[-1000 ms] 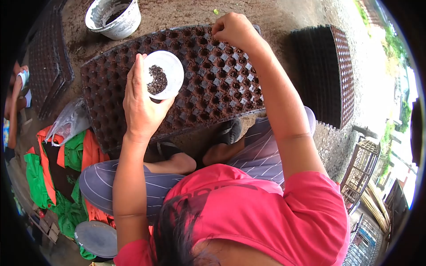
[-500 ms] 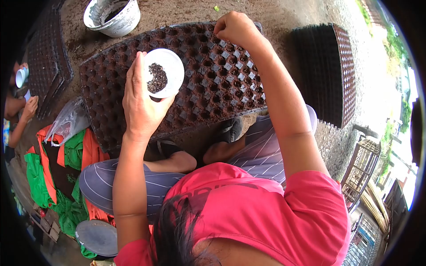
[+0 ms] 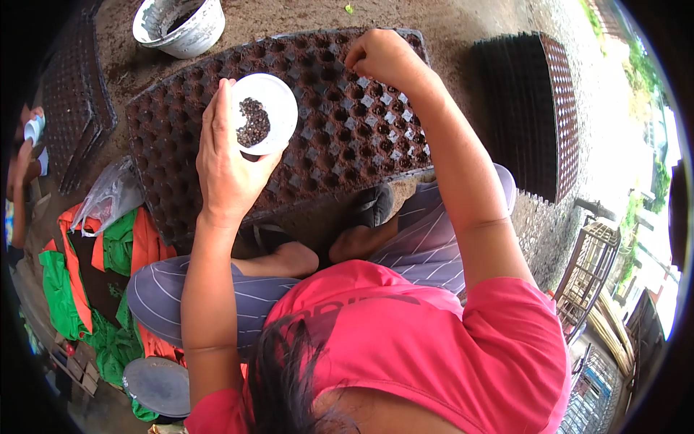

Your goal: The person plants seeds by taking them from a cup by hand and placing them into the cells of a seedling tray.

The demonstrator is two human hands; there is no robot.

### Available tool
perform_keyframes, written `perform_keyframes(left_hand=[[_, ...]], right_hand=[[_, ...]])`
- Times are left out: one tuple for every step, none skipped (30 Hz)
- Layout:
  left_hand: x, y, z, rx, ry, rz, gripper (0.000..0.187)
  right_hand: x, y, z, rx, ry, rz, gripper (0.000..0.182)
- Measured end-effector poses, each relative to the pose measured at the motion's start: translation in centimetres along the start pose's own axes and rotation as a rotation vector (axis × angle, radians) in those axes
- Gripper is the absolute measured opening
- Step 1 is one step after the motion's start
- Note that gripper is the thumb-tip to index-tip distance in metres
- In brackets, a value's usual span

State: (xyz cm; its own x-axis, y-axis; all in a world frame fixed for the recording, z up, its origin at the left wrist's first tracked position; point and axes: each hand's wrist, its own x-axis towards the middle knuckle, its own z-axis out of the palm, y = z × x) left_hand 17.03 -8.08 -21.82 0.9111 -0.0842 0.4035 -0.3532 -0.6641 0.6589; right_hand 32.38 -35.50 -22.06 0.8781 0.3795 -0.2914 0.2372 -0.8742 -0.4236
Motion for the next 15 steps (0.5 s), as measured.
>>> perform_keyframes(left_hand=[[-0.04,0.03,-0.01,-0.002,-0.001,-0.008,0.116],[-0.06,0.05,-0.02,-0.004,-0.002,-0.016,0.116],[-0.04,0.08,-0.05,-0.004,-0.001,-0.016,0.116],[0.0,0.11,-0.07,-0.001,0.0,-0.017,0.116],[0.02,0.15,-0.1,0.002,0.002,-0.017,0.116],[0.0,0.16,-0.11,0.002,0.003,-0.017,0.116],[-0.04,0.14,-0.09,0.0,0.001,-0.021,0.116],[-0.06,0.15,-0.09,-0.003,0.0,-0.025,0.116],[-0.05,0.18,-0.12,-0.003,0.0,-0.025,0.116],[-0.03,0.23,-0.16,0.001,-0.003,-0.027,0.116],[-0.03,0.28,-0.18,0.004,-0.007,-0.03,0.116],[-0.05,0.29,-0.16,0.003,-0.007,-0.029,0.116],[-0.07,0.29,-0.14,0.001,-0.008,-0.031,0.116],[-0.08,0.28,-0.12,-0.001,-0.01,-0.032,0.116],[-0.06,0.3,-0.11,-0.001,-0.01,-0.032,0.116]], right_hand=[[-0.01,-0.03,-0.06,0.004,-0.001,-0.008,0.021],[-0.04,-0.1,-0.06,0.004,0.0,-0.008,0.021],[-0.08,-0.21,-0.04,0.02,-0.003,0.01,0.022],[-0.1,-0.25,-0.04,0.035,-0.007,0.028,0.022],[-0.12,-0.21,0.02,0.035,-0.007,0.027,0.022],[-0.17,-0.15,0.12,0.035,0.013,0.016,0.022],[-0.21,-0.19,0.15,0.036,0.032,0.006,0.023],[-0.23,-0.19,0.08,0.036,0.032,0.006,0.023],[-0.26,-0.18,0.0,0.046,0.027,0.005,0.021],[-0.3,-0.21,-0.08,0.056,0.021,0.004,0.02],[-0.31,-0.26,-0.07,0.056,0.022,0.004,0.02],[-0.27,-0.34,0.0,0.047,0.029,0.007,0.019],[-0.24,-0.32,0.07,0.037,0.036,0.01,0.018],[-0.19,-0.2,0.15,0.037,0.037,0.011,0.018],[-0.11,-0.07,0.26,0.018,0.043,-0.007,0.018]])
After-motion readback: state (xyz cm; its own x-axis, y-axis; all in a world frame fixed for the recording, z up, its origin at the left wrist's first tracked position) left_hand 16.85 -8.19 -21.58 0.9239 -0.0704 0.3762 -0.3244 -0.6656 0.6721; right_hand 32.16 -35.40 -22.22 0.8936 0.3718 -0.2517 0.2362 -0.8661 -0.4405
